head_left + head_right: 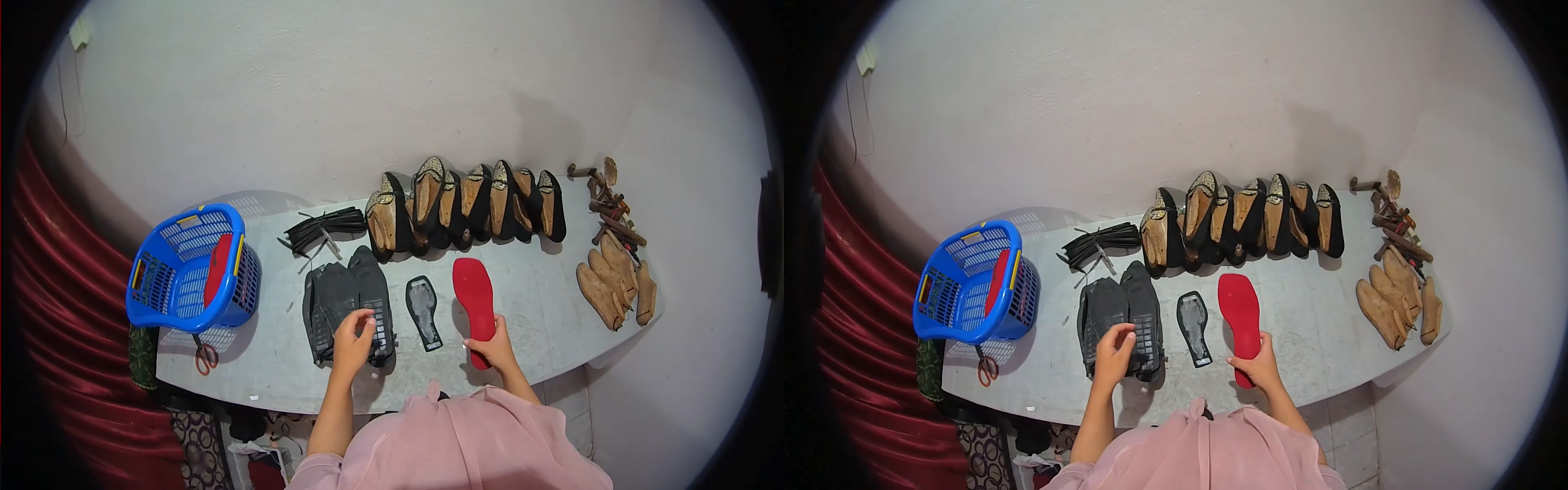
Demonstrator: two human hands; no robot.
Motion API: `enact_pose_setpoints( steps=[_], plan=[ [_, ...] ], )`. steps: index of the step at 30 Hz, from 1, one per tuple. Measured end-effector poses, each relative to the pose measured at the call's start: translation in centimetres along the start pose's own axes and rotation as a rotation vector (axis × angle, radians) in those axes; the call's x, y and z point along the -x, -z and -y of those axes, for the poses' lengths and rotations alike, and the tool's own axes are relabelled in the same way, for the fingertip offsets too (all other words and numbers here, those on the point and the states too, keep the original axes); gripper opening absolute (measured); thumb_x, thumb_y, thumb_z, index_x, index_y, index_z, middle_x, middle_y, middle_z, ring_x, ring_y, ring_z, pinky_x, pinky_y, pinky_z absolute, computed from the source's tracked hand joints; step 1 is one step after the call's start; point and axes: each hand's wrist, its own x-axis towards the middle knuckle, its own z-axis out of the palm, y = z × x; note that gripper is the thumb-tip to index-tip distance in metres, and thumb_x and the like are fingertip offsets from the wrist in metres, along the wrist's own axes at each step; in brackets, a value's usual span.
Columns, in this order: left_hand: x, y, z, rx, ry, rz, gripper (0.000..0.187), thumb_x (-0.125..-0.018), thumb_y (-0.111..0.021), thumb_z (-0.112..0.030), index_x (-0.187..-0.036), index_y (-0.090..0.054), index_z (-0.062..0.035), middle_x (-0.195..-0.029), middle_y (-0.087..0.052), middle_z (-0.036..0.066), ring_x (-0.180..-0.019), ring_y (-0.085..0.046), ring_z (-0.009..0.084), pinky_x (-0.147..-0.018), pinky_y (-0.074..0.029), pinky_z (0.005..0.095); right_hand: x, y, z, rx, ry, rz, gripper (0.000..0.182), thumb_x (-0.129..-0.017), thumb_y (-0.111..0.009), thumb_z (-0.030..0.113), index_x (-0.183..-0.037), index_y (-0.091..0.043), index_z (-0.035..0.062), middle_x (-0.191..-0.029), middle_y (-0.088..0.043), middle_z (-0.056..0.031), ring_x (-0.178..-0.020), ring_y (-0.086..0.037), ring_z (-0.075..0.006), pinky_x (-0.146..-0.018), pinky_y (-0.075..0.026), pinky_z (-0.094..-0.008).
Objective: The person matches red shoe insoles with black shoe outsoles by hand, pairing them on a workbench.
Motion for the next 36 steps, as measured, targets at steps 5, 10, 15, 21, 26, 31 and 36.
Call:
enact_pose_setpoints(
  steps=[5, 10, 15, 21, 26, 31, 36],
  plan=[
    [3.0, -2.5, 2.1, 0.374, 0.298, 0.275, 0.043, -0.091, -0.055, -0.021, -0.129, -0.043, -0.0048, -0.109, -0.059, 0.006, -0.094, -0.056, 0.0126, -0.082, -0.044, 0.0257, 0.5, -4.4, 3.9, -0.063, 0.17, 0.216, 0.082, -0.064, -0.08, 0.011, -0.128, -0.031, 0.0057, -0.113, -0.049, -0.012, -0.101, -0.053, -0.0209, -0.087, -0.045, -0.0349],
    [5.1, -0.8, 0.0, 0.834, 0.385, 0.018, 0.061, -0.086, -0.064, -0.021, -0.134, -0.031, -0.003, -0.109, -0.057, 0.008, -0.094, -0.056, 0.0145, -0.079, -0.046, 0.0289, 3.4, -11.6, 6.8, 0.407, 0.527, 0.717, 0.071, -0.073, -0.071, 0.013, -0.132, -0.034, 0.0004, -0.122, -0.046, -0.0211, -0.114, -0.048, -0.0347, -0.095, -0.04, -0.0395],
    [7.5, 7.6, 2.2, 0.654, 0.432, -0.215, 0.054, -0.079, -0.068, -0.009, -0.126, -0.042, -0.0002, -0.073, -0.054, -0.001, -0.066, -0.053, 0.0088, -0.063, -0.044, 0.0231, 3.0, -17.2, 7.4, 0.261, 0.63, 1.093, 0.052, -0.082, -0.065, 0.03, -0.126, -0.049, 0.0056, -0.115, -0.054, -0.0156, -0.104, -0.054, -0.029, -0.086, -0.045, -0.0368],
    [9.5, 14.6, 3.0, 0.662, 0.453, -0.51, 0.044, -0.08, -0.064, -0.01, -0.12, -0.046, -0.0033, -0.074, -0.049, 0.0, -0.06, -0.049, 0.0096, -0.056, -0.044, 0.0247, -4.6, -18.7, 1.3, 0.138, 0.153, 0.62, 0.024, -0.081, -0.065, 0.014, -0.103, -0.06, 0.0052, -0.087, -0.06, -0.0021, -0.076, -0.057, -0.0093, -0.068, -0.047, -0.0252],
    [10.7, 18.0, 4.1, 0.633, 0.445, -0.573, 0.044, -0.079, -0.064, -0.009, -0.119, -0.046, -0.0028, -0.073, -0.048, 0.0, -0.06, -0.048, 0.0094, -0.057, -0.042, 0.0234, -12.3, -19.5, -3.0, 0.443, 0.422, 0.166, 0.038, -0.072, -0.07, 0.02, -0.105, -0.06, 0.004, -0.089, -0.063, -0.012, -0.082, -0.061, -0.0223, -0.073, -0.049, -0.0331],
    [10.7, 19.2, 5.0, 0.562, 0.413, -0.631, 0.046, -0.078, -0.064, -0.007, -0.12, -0.044, -0.0008, -0.075, -0.05, 0.001, -0.062, -0.049, 0.0099, -0.059, -0.041, 0.0233, -15.1, -21.4, -1.9, 0.749, 0.104, 0.14, 0.059, -0.068, -0.073, 0.034, -0.116, -0.056, 0.0048, -0.112, -0.058, -0.0175, -0.106, -0.055, -0.033, -0.088, -0.045, -0.0426],
    [8.3, 18.7, 5.6, 0.642, 0.384, -0.629, 0.048, -0.079, -0.063, -0.007, -0.122, -0.042, 0.0004, -0.076, -0.051, 0.001, -0.066, -0.051, 0.0108, -0.062, -0.042, 0.0235, -17.4, -21.7, -2.6, 0.795, -0.005, 0.244, 0.057, -0.061, -0.077, 0.032, -0.108, -0.059, 0.0043, -0.103, -0.063, -0.0174, -0.101, -0.06, -0.0314, -0.084, -0.047, -0.0382]
  ],
)
